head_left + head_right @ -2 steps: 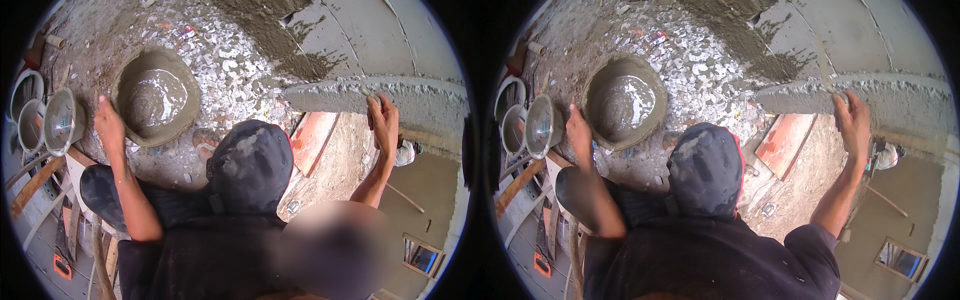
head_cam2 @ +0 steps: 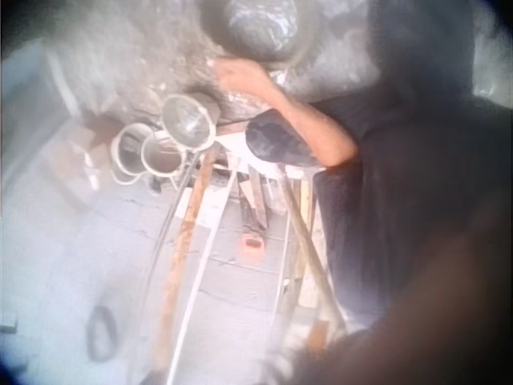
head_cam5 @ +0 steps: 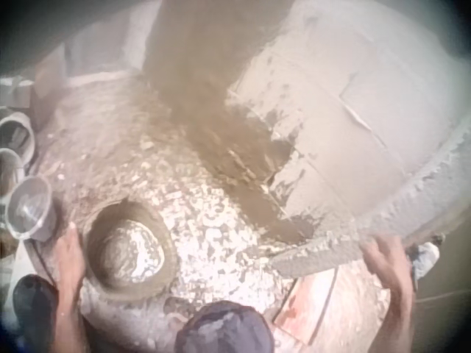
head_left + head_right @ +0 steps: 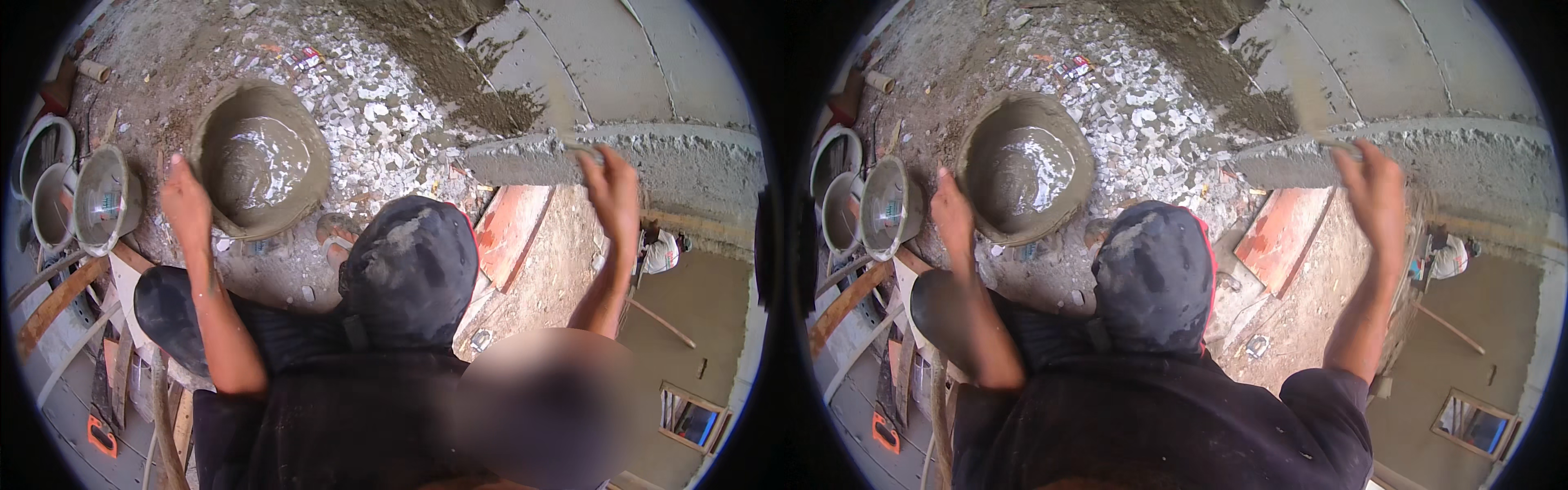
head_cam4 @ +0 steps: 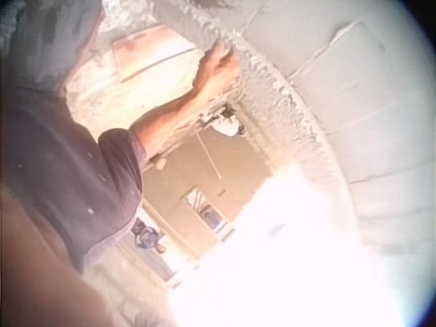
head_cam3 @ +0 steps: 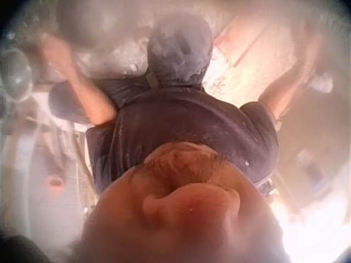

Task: The person mixes plaster in a bucket with a trowel, adds water from a cup, and then applies the plaster to a concrete block wall using the trowel.

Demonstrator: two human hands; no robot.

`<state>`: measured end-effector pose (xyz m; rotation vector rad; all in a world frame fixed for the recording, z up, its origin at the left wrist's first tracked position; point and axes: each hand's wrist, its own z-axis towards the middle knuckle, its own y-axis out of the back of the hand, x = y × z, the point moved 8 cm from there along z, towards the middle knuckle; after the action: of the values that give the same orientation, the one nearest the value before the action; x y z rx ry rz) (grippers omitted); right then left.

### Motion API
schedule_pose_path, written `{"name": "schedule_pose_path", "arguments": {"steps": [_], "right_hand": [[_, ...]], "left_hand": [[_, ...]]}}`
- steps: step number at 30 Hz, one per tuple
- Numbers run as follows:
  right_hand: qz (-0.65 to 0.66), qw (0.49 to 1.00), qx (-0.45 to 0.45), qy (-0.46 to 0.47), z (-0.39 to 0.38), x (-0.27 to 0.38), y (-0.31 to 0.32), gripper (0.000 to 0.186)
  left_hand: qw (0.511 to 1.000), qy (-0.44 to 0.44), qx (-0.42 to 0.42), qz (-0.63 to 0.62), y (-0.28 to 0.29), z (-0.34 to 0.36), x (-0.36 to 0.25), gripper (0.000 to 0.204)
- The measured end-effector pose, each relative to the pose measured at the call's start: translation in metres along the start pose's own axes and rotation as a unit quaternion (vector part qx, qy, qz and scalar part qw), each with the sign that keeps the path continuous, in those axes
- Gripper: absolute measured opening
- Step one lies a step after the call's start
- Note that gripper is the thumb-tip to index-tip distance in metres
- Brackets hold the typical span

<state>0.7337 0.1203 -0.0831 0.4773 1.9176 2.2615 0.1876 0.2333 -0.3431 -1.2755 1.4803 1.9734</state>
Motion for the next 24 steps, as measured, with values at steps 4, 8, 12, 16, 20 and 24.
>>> {"name": "schedule_pose_path", "arguments": {"steps": [4, 8, 12, 16, 20, 24], "right_hand": [[-0.087, 0.967, 0.132, 0.198, 0.009, 0.119, -0.127, 0.033], [-0.100, 0.919, 0.133, 0.357, 0.015, 0.199, -0.243, 0.020], [-0.139, 0.859, 0.198, 0.452, 0.002, 0.268, -0.348, 0.025], [-0.121, 0.795, 0.301, 0.512, -0.037, 0.292, -0.364, 0.021], [-0.023, 0.792, 0.392, 0.468, -0.045, 0.287, -0.355, 0.027], [-0.003, 0.838, 0.328, 0.436, -0.039, 0.272, -0.326, 0.031]], "left_hand": [[0.998, -0.056, 0.000, 0.026, 0.002, -0.018, -0.023, 0.058], [0.994, -0.104, 0.012, -0.029, -0.008, -0.034, -0.046, 0.055], [0.997, -0.049, 0.007, -0.062, 0.001, -0.031, -0.027, 0.054], [0.998, -0.011, 0.011, -0.056, 0.007, -0.028, -0.015, 0.055], [0.998, -0.003, 0.007, -0.057, 0.011, -0.024, -0.006, 0.056], [0.998, 0.013, 0.027, -0.049, 0.014, -0.014, -0.005, 0.056]]}}
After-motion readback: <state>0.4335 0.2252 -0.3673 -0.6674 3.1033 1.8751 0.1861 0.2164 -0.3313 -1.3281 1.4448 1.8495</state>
